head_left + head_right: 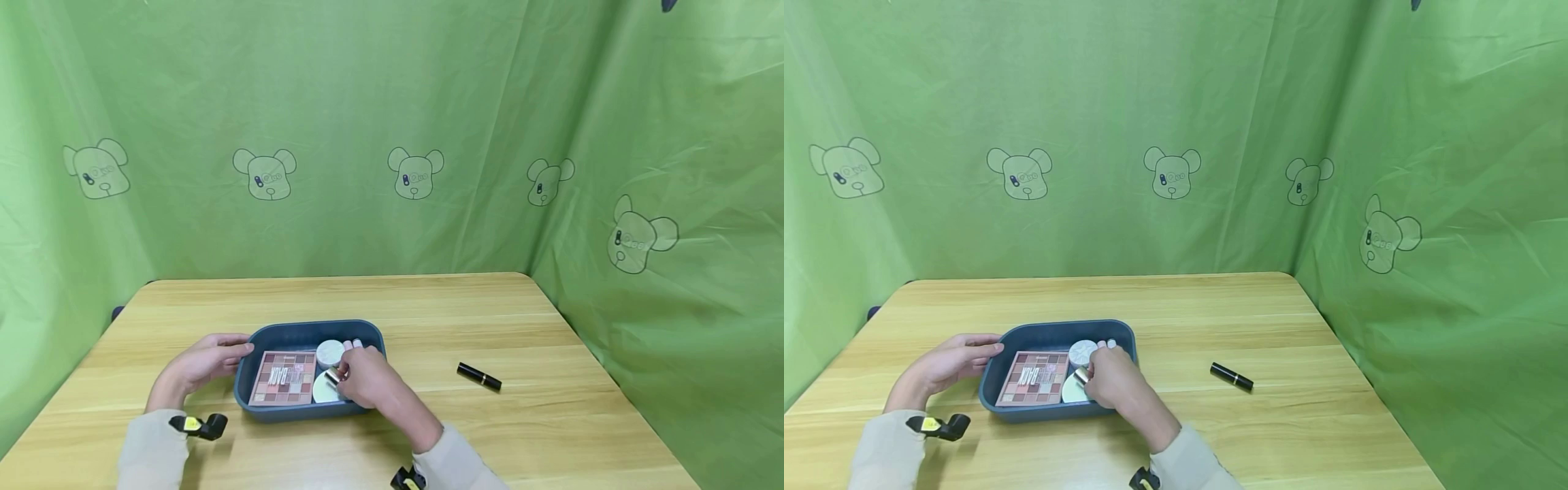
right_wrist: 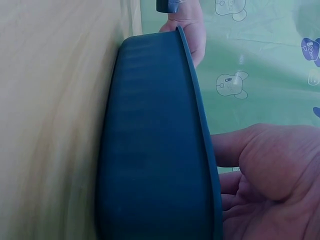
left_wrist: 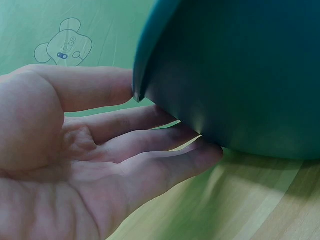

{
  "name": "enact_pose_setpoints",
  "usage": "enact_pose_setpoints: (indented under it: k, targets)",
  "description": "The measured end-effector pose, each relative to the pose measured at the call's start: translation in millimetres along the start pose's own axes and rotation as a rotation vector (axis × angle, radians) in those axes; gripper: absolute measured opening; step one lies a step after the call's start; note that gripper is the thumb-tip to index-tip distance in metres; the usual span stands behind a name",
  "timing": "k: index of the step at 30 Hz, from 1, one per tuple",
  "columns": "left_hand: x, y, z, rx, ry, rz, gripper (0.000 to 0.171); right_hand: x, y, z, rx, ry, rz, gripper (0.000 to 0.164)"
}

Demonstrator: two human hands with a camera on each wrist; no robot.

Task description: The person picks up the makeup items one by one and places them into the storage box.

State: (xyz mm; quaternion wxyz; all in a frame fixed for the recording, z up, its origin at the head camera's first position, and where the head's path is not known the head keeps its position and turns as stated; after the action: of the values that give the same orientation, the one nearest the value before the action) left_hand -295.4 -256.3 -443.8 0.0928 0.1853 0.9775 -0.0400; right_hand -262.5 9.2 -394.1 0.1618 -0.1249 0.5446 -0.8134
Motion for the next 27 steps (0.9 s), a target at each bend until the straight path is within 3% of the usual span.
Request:
enact_pose_setpoints:
  k: [27]
  targets:
    - [1.0, -0.4, 0.4, -0.002, 0.001, 0.002, 0.064, -1.0, 6.3, 1.1, -0.028, 0.018, 0.056, 0.01]
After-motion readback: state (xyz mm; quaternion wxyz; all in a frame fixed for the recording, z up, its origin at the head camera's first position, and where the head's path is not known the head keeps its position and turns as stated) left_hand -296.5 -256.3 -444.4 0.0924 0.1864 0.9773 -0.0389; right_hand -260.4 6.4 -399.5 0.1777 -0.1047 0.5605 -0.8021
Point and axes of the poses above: each hand's wrist, its own x-axis towards the middle knuckle, its own y-axis out of the palm, z = x × y, the point moved 7 cm from there along x, towards the middle knuckle, and after that the axes turned 7 degrees about -x, right-handed, at the moved point
